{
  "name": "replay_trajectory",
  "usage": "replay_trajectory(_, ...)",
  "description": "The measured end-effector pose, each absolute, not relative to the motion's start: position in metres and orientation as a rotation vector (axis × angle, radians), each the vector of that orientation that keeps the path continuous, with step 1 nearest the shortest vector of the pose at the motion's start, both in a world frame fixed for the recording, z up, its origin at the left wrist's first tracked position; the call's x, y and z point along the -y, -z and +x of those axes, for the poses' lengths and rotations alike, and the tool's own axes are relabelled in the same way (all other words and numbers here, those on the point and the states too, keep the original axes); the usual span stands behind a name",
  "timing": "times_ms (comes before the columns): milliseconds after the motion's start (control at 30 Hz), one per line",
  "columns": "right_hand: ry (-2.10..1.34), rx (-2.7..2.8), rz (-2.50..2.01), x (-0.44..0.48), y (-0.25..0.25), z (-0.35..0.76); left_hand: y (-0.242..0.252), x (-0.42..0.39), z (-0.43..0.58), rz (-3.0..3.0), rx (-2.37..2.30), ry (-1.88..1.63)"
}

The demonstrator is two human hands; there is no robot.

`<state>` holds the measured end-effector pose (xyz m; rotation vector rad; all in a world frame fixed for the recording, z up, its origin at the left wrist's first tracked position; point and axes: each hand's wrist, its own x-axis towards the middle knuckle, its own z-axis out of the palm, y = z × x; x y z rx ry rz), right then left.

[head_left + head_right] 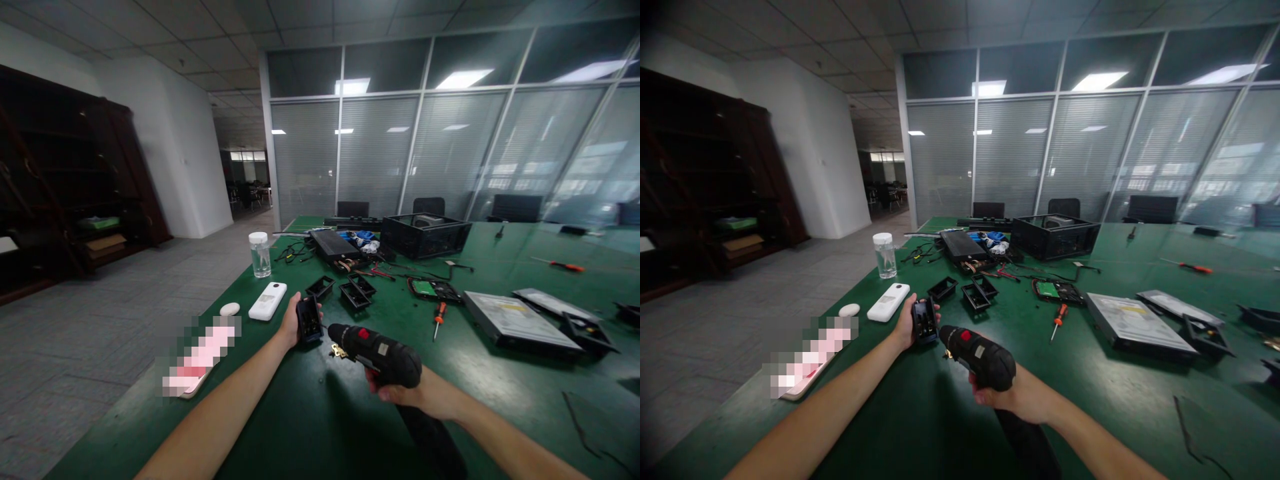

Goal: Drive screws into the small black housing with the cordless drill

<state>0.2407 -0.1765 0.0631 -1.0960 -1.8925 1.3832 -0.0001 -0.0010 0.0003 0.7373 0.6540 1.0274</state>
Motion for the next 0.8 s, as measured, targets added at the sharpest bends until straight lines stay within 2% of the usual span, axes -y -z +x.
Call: replay_trajectory(800,-1.427,1.838,-1.076,0.1779,-0.0655,0.2394,-0.0009,0.0018,0.0006,0.728,-0.661,-1.031)
